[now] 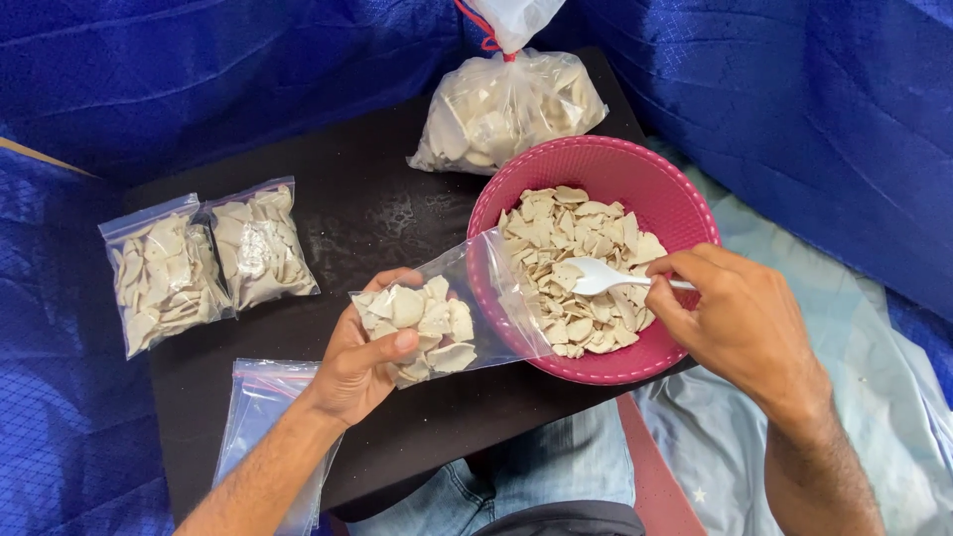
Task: Scooping small crackers from a bowl into plastic bags using a spoon at a packaging station.
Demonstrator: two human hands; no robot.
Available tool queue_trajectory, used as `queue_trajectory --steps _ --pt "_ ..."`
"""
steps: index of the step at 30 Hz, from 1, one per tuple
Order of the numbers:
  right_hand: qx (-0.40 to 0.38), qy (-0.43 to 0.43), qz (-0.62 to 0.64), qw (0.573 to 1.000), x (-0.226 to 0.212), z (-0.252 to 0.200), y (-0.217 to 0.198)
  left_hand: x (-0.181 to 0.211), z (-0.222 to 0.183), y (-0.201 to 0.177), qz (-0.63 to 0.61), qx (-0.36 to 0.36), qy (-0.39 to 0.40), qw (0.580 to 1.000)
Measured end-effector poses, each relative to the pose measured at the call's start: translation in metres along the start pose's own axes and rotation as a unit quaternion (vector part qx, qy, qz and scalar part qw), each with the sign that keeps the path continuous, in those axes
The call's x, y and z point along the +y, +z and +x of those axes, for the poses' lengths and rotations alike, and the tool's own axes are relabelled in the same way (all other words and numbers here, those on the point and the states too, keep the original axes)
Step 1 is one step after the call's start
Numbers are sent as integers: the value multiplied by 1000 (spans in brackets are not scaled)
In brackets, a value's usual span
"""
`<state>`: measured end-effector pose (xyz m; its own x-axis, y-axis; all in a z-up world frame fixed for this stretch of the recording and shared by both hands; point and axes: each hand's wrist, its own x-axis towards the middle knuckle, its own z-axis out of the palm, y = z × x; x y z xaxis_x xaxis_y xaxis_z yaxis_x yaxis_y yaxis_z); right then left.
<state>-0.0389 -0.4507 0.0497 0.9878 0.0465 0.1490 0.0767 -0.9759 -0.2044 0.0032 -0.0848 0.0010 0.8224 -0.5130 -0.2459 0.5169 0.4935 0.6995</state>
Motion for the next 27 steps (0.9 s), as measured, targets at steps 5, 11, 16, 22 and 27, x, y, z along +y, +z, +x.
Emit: queue_trajectory --steps 5,11,16,22,27 --pt "2 7 70 998 -4 3 -14 -1 0 8 26 41 -17 999" --pt "52 -24 95 994 -19 -14 -58 -6 1 17 17 53 -34 998" --pt "79 -28 85 993 -44 -22 -80 -10 1 22 12 46 -44 998" --pt "90 -114 64 987 -66 -12 -73 -14 -2 22 6 10 -39 999" --pt "153 -232 -21 960 -98 -7 -68 -22 0 17 -56 -19 -45 997"
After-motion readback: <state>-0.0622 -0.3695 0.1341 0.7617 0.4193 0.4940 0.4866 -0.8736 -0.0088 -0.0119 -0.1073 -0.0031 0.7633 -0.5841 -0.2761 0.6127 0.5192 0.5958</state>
